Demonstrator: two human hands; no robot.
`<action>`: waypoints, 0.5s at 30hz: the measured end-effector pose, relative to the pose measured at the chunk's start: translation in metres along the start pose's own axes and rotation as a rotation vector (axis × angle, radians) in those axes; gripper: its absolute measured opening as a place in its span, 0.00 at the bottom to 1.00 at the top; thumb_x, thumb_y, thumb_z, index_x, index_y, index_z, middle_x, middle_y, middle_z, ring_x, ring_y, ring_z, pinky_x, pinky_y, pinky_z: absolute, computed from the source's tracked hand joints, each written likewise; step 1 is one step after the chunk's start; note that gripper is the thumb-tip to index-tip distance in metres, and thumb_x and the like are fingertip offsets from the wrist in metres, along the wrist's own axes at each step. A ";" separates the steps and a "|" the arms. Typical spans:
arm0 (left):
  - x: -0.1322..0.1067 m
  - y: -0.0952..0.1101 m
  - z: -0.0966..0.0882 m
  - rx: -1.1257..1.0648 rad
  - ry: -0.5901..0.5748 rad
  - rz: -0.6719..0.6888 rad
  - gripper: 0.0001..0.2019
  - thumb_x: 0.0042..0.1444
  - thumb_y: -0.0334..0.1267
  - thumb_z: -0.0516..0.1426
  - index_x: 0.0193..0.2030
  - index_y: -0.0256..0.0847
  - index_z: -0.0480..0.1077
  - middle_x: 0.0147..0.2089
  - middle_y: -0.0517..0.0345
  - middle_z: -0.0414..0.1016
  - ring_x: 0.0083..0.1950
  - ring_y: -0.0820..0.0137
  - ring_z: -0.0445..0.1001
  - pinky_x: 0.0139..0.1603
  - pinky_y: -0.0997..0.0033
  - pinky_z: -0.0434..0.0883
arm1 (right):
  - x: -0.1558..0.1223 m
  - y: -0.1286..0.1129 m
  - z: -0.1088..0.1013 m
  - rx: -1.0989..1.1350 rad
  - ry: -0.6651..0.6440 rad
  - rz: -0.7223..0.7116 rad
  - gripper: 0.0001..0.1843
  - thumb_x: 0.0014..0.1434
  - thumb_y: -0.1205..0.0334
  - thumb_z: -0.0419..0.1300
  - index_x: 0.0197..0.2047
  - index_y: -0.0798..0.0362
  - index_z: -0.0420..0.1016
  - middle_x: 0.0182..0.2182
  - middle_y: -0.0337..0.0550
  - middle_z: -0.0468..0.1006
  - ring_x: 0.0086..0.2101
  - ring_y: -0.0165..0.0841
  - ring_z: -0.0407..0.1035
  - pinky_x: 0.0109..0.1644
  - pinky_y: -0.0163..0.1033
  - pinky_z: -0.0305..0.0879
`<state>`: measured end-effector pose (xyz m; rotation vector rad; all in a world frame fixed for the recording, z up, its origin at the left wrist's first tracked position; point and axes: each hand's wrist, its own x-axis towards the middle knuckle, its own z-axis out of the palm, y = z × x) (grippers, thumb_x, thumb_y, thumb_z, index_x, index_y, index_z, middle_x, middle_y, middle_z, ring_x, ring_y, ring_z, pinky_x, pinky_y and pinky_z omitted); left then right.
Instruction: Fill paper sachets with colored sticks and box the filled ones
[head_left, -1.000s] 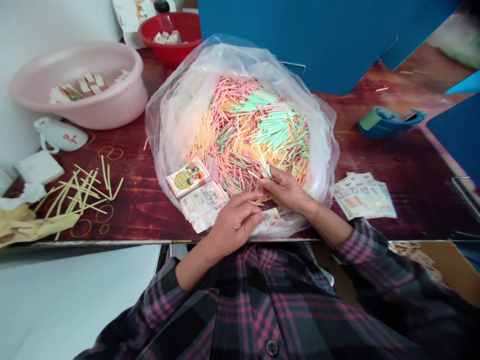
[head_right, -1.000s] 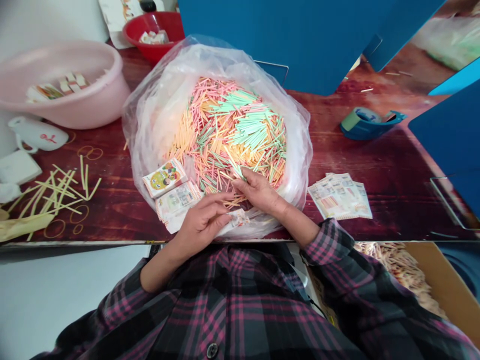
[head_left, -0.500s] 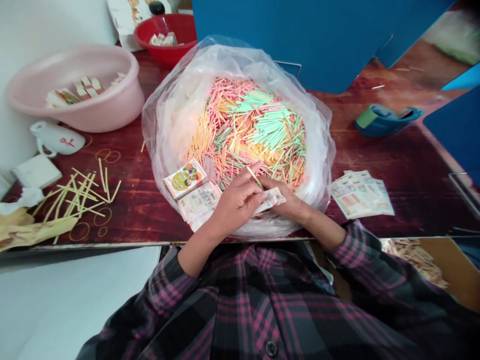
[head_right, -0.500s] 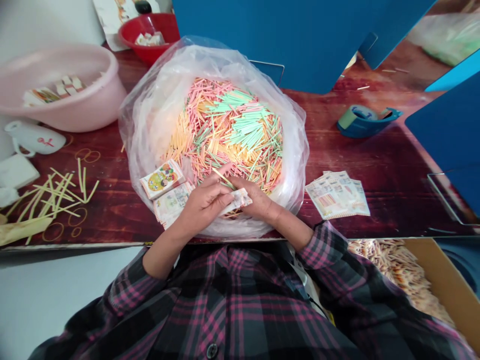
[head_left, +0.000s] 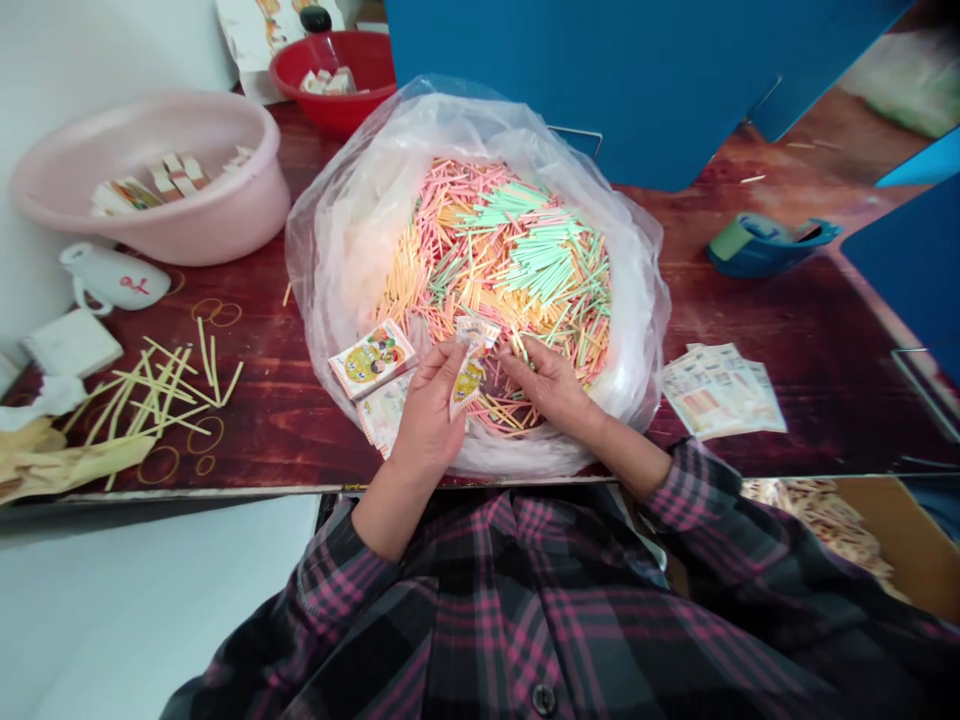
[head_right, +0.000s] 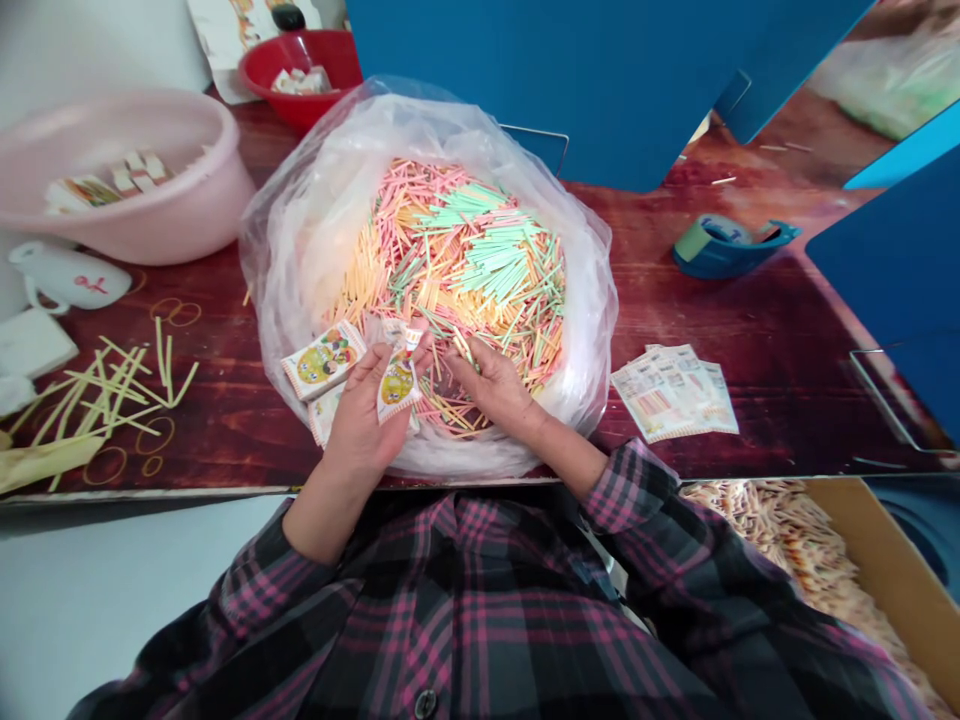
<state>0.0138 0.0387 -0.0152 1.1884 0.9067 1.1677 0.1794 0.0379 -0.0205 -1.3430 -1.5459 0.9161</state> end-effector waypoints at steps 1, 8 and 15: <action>-0.001 0.001 0.000 -0.063 0.006 -0.023 0.12 0.69 0.50 0.51 0.45 0.45 0.68 0.54 0.54 0.81 0.59 0.63 0.80 0.58 0.56 0.77 | -0.001 0.001 0.000 -0.006 0.014 -0.004 0.17 0.67 0.47 0.56 0.32 0.48 0.65 0.26 0.33 0.63 0.30 0.31 0.60 0.39 0.40 0.61; -0.010 0.011 0.019 -0.411 0.126 -0.153 0.09 0.60 0.46 0.63 0.37 0.44 0.71 0.46 0.55 0.83 0.60 0.60 0.78 0.64 0.54 0.74 | 0.004 -0.004 0.003 0.370 0.076 0.013 0.25 0.67 0.36 0.56 0.29 0.48 0.67 0.23 0.33 0.66 0.26 0.30 0.61 0.35 0.38 0.62; 0.001 0.013 0.052 -0.644 0.162 -0.288 0.10 0.66 0.43 0.55 0.40 0.46 0.77 0.53 0.54 0.83 0.68 0.56 0.73 0.69 0.51 0.70 | 0.014 -0.032 0.028 0.706 0.365 0.001 0.15 0.62 0.43 0.65 0.41 0.45 0.73 0.28 0.32 0.74 0.29 0.29 0.70 0.37 0.37 0.71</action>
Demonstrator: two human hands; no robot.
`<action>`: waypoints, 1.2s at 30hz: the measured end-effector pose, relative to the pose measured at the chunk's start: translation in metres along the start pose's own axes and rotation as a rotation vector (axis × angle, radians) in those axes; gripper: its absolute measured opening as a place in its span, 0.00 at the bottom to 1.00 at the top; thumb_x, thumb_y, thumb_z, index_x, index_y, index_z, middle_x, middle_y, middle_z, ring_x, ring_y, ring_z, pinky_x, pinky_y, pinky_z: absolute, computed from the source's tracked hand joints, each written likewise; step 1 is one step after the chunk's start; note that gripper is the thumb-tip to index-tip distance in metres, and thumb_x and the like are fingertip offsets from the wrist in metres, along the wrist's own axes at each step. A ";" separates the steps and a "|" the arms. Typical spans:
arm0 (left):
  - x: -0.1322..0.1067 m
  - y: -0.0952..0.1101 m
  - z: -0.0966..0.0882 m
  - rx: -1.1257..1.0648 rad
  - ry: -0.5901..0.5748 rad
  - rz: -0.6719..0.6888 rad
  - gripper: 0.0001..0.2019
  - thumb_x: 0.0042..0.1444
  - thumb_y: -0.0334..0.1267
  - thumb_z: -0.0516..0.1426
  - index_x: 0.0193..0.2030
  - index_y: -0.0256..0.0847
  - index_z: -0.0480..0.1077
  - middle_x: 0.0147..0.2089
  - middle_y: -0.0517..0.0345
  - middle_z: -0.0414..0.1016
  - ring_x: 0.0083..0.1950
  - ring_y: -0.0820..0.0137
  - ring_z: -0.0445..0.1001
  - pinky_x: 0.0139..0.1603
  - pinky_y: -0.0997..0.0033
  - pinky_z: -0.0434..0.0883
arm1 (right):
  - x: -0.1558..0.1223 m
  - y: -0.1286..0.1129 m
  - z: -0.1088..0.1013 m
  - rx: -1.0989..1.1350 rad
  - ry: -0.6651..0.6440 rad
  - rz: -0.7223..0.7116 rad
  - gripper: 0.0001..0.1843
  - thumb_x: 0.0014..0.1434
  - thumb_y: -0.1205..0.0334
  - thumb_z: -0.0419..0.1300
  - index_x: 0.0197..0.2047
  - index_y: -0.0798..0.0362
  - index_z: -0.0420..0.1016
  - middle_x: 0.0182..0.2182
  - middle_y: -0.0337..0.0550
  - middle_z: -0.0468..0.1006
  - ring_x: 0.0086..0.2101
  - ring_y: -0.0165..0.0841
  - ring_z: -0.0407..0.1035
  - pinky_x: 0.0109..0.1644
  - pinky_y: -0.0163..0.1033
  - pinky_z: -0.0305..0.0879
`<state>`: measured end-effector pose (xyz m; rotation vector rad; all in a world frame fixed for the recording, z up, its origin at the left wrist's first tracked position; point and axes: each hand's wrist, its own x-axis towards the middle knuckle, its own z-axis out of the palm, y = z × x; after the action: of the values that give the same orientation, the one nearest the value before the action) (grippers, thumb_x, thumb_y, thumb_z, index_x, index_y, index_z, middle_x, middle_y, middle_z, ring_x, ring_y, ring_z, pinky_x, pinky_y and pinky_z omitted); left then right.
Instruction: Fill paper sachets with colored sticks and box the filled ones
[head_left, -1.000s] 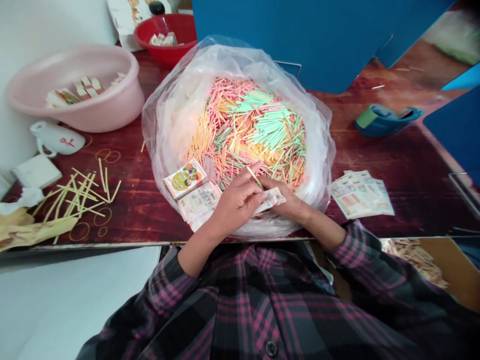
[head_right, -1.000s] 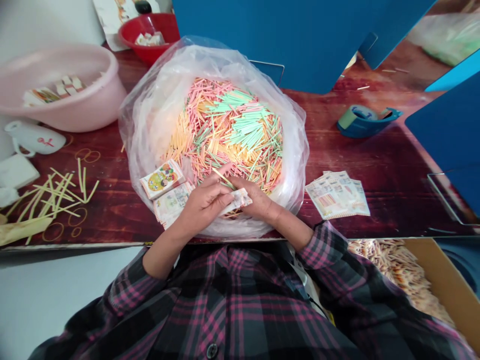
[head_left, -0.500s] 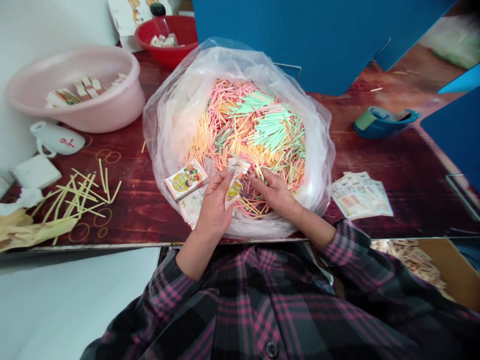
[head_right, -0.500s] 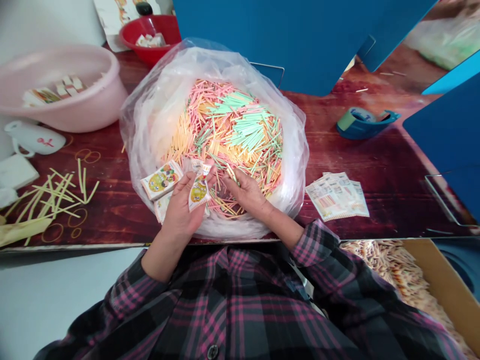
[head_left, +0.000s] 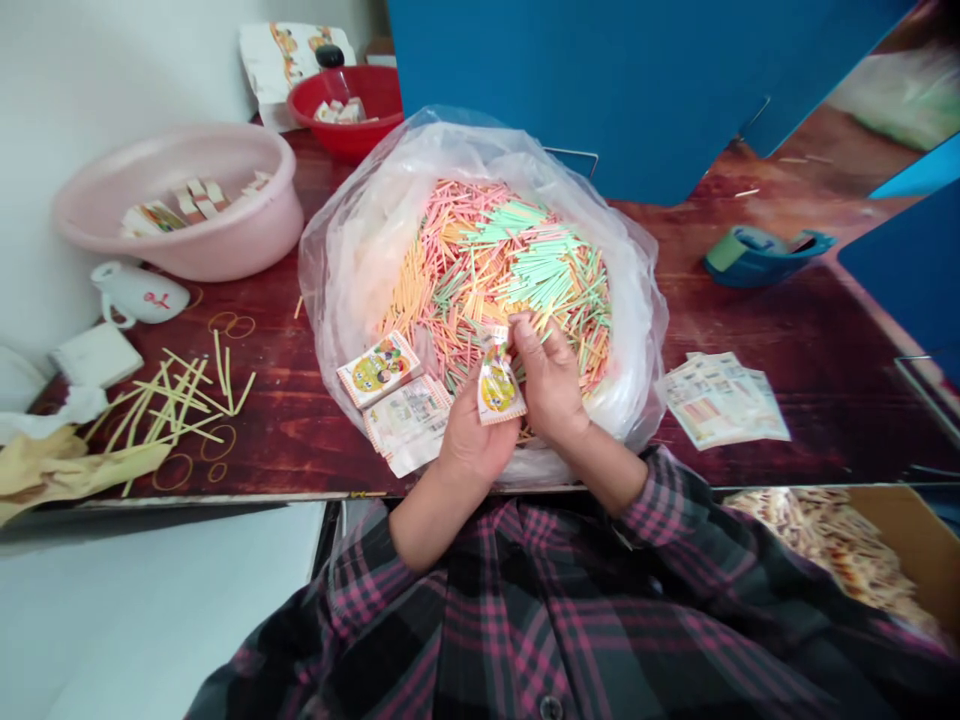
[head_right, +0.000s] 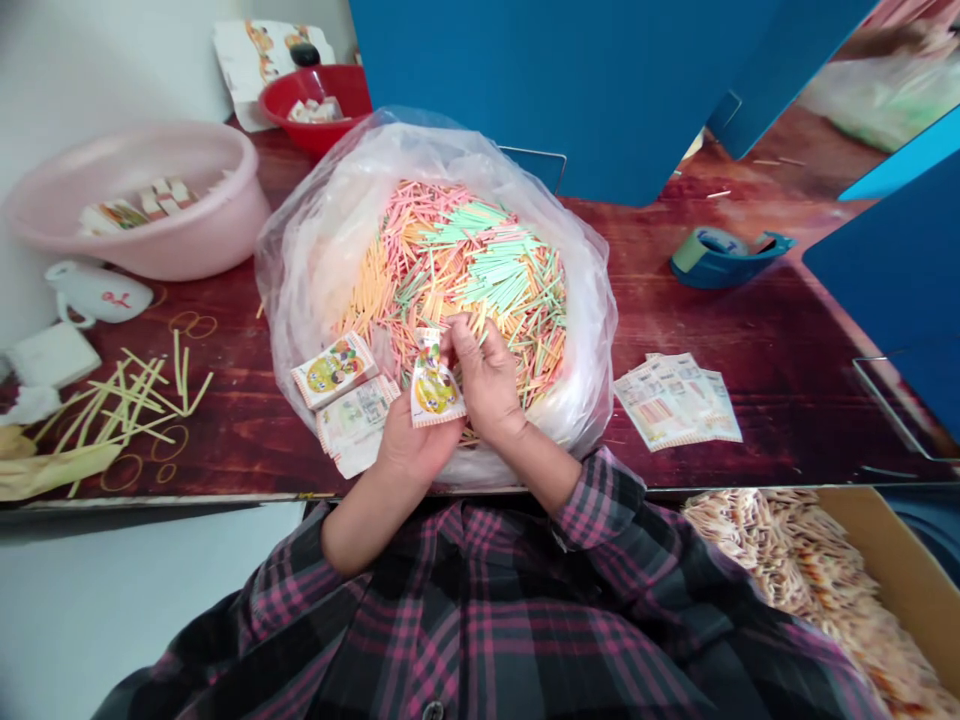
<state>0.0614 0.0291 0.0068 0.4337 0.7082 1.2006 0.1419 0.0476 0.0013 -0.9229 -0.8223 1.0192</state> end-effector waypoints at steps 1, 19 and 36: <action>0.003 -0.001 0.000 -0.007 0.015 0.007 0.10 0.66 0.43 0.55 0.39 0.46 0.77 0.52 0.54 0.83 0.69 0.57 0.72 0.70 0.52 0.69 | -0.003 0.002 0.001 -0.013 0.000 -0.010 0.14 0.61 0.46 0.67 0.44 0.44 0.74 0.30 0.32 0.76 0.30 0.30 0.71 0.39 0.37 0.72; 0.000 0.028 -0.020 0.235 0.110 0.120 0.09 0.52 0.44 0.70 0.35 0.44 0.79 0.40 0.59 0.83 0.48 0.64 0.80 0.54 0.62 0.75 | 0.001 0.003 -0.045 -0.578 -0.217 -0.178 0.13 0.68 0.48 0.58 0.40 0.47 0.77 0.38 0.41 0.83 0.42 0.37 0.77 0.53 0.45 0.72; -0.001 0.016 -0.024 0.320 0.074 0.170 0.12 0.42 0.43 0.74 0.33 0.43 0.82 0.36 0.62 0.81 0.39 0.72 0.75 0.48 0.68 0.72 | 0.007 -0.053 -0.027 0.213 -0.062 0.126 0.14 0.61 0.47 0.68 0.40 0.45 0.73 0.30 0.32 0.78 0.37 0.33 0.78 0.52 0.46 0.75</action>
<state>0.0335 0.0316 0.0001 0.7298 0.9475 1.2713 0.1857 0.0347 0.0401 -0.7708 -0.6978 1.2253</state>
